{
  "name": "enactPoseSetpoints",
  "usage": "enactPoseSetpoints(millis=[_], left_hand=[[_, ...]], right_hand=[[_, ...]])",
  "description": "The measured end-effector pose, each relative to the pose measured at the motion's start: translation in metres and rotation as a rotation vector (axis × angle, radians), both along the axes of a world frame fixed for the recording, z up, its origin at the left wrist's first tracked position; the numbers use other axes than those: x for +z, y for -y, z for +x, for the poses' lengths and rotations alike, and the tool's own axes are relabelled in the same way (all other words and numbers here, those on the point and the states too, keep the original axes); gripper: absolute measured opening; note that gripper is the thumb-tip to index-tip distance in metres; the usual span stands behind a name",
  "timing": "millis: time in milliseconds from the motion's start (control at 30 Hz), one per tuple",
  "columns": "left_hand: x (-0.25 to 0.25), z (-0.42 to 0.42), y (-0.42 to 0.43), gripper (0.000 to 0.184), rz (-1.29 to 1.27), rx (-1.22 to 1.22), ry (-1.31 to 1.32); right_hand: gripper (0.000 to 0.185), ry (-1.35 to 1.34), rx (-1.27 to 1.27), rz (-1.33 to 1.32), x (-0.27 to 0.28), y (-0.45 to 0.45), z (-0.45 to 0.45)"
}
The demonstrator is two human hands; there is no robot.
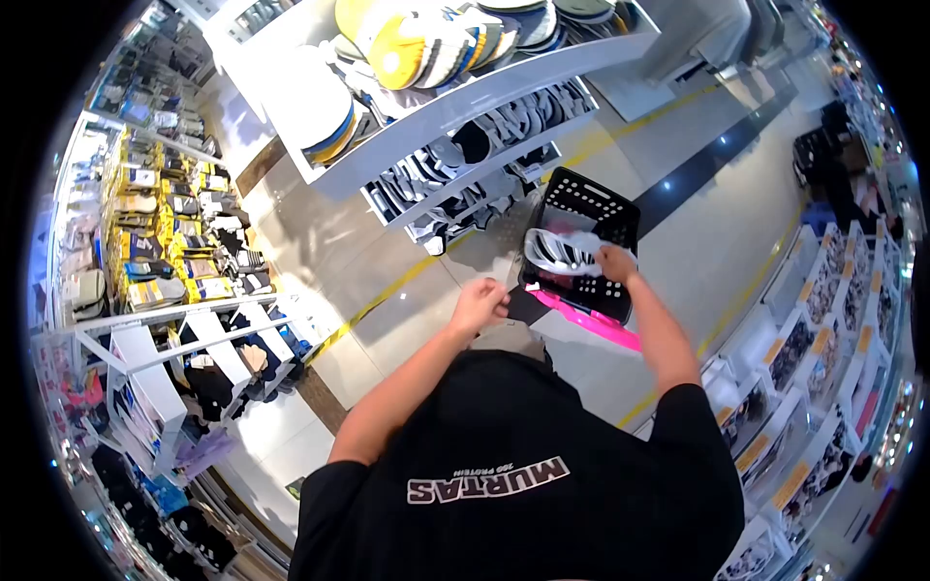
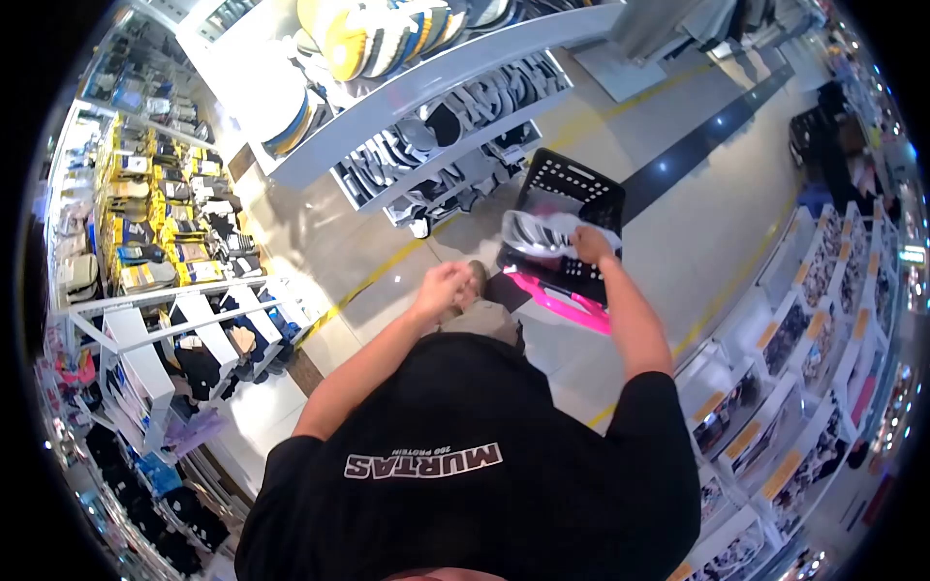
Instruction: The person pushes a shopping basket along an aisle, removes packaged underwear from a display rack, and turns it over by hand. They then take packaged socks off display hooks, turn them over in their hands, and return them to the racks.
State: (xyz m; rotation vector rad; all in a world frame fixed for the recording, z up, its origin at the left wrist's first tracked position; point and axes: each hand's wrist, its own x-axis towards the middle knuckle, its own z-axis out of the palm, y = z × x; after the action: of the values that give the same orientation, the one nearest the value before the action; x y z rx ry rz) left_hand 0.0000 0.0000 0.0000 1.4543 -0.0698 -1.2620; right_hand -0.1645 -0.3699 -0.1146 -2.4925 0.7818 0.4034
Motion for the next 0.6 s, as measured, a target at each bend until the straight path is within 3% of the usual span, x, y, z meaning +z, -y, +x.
enactPoseSetpoints(millis=[167,233,300,367,433,500,567,600], left_hand=[[-0.005,-0.015,-0.099,0.025,0.189,0.162,-0.066],[0.009,-0.017,-0.118,0.025,0.238,0.226,-0.067],[0.022,-0.011,-0.135,0.025,0.275,0.254,-0.043],[0.03,-0.014,-0.134,0.025,0.229,0.231,-0.028],[0.028,-0.027,-0.124,0.026,0.179,0.172,-0.002],[0.021,-0.035,-0.111,0.027,0.131,0.088,0.064],[0.008,-0.045,-0.094,0.03,0.002,-0.064,0.221],[0.004,-0.051,-0.085,0.032,-0.062,-0.135,0.3]], right_hand=[[0.034,-0.353,-0.013,-0.061,-0.092,-0.006,-0.018],[0.033,-0.515,0.104,-0.132,-0.091,-0.016,-0.024],[0.028,-0.569,-0.009,-0.159,-0.104,-0.027,-0.02],[0.026,-0.585,0.088,-0.178,-0.109,-0.027,-0.028],[0.025,-0.254,0.167,-0.243,-0.138,-0.014,-0.046],[0.029,-0.286,0.28,-0.052,-0.091,-0.021,-0.019],[0.03,-0.096,0.201,0.099,0.016,-0.056,0.005],[0.034,-0.156,-0.171,0.269,0.052,-0.079,0.009]])
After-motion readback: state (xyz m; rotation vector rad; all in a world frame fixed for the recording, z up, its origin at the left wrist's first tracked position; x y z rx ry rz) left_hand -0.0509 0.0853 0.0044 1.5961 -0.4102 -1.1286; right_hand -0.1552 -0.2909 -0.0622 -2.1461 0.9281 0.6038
